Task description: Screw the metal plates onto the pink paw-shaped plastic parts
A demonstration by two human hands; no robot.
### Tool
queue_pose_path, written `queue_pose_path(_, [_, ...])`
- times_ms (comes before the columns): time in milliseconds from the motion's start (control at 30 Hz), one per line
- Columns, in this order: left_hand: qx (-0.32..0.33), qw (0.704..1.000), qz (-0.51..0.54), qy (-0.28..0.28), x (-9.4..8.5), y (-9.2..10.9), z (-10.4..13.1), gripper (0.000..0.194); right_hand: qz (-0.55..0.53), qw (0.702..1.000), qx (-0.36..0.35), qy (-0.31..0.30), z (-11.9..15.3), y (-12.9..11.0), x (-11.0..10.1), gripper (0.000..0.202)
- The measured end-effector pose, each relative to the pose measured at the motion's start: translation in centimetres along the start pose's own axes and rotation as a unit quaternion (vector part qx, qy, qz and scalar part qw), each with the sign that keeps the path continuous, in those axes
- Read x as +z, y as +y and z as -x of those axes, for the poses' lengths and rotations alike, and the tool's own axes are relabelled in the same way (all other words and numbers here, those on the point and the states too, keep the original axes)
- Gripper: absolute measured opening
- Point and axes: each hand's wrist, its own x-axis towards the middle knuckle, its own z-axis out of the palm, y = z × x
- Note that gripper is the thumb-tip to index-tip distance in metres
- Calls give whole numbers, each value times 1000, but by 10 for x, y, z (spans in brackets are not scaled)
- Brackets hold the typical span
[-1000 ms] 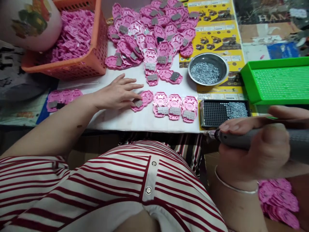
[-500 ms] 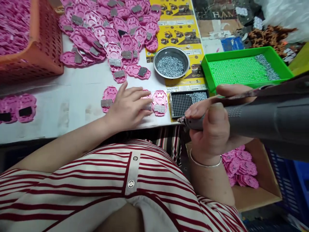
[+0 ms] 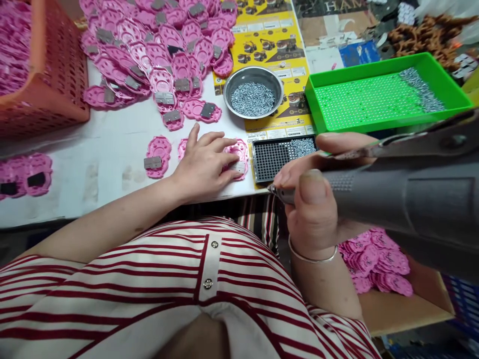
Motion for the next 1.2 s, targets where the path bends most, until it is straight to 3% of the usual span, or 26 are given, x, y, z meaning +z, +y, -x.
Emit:
queue_pose_path(200, [-11, 1000, -11, 16, 3, 1, 2, 22, 94, 995, -23, -14, 0, -2, -2, 23])
queue_pose_path(300, [-6, 1000, -17, 18, 5, 1, 4, 23, 78, 997, -16, -1, -5, -5, 0, 18])
queue_pose_path(467, [33, 999, -13, 24, 10, 2, 9, 23, 127, 987, -87, 41, -26, -1, 6, 10])
queue_pose_path(733, [42, 997, -38, 53, 11, 4, 17, 22, 166, 984, -68, 18, -40, 36, -2, 39])
queue_pose_path(967, [64, 990, -78, 103, 12, 3, 21, 21, 62, 995, -79, 17, -45, 76, -1, 32])
queue_pose_path(1200, [66, 989, -87, 98, 13, 2, 21, 19, 2, 993, -119, -12, -52, 95, -4, 21])
